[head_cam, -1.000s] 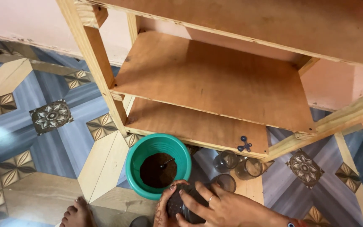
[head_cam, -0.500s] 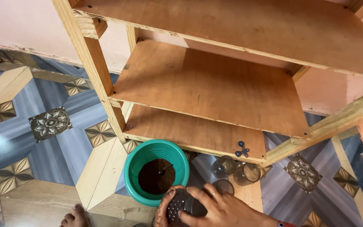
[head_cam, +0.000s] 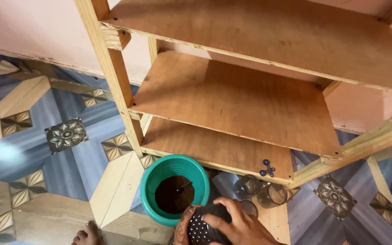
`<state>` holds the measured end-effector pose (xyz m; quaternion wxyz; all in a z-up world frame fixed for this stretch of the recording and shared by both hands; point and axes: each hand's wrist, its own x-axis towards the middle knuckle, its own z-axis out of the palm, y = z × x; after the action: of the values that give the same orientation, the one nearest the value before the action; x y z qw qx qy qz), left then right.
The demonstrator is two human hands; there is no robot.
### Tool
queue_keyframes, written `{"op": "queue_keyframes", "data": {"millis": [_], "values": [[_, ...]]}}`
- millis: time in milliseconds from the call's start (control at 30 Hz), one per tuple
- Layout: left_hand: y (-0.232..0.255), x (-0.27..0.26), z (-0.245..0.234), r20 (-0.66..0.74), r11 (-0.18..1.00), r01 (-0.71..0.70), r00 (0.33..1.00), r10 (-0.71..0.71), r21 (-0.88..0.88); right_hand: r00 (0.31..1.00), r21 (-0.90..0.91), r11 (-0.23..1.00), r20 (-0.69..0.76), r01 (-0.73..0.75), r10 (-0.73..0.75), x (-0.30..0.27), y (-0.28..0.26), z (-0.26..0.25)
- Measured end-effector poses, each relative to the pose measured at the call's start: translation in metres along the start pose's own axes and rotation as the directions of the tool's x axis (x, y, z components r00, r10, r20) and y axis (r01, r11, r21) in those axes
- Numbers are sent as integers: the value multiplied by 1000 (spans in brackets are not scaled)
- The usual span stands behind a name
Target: The person scoops a dark brown powder from a green bowl into a clear plastic jar using a spoon. They repeat this action multiple times, filling the jar with the powder.
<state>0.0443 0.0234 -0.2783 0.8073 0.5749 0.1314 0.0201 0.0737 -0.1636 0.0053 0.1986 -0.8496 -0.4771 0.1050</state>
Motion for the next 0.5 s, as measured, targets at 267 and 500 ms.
{"op": "queue_keyframes", "data": {"millis": [267,500], "values": [[2,9,1,-111,999,37,993,-33,34,943,335,888,1,-315,334,16,-21,-13],[18,-40,26,-228,852,-322,942,246,-412,918,608,775,-187,-172,351,30,-28,-6]]}}
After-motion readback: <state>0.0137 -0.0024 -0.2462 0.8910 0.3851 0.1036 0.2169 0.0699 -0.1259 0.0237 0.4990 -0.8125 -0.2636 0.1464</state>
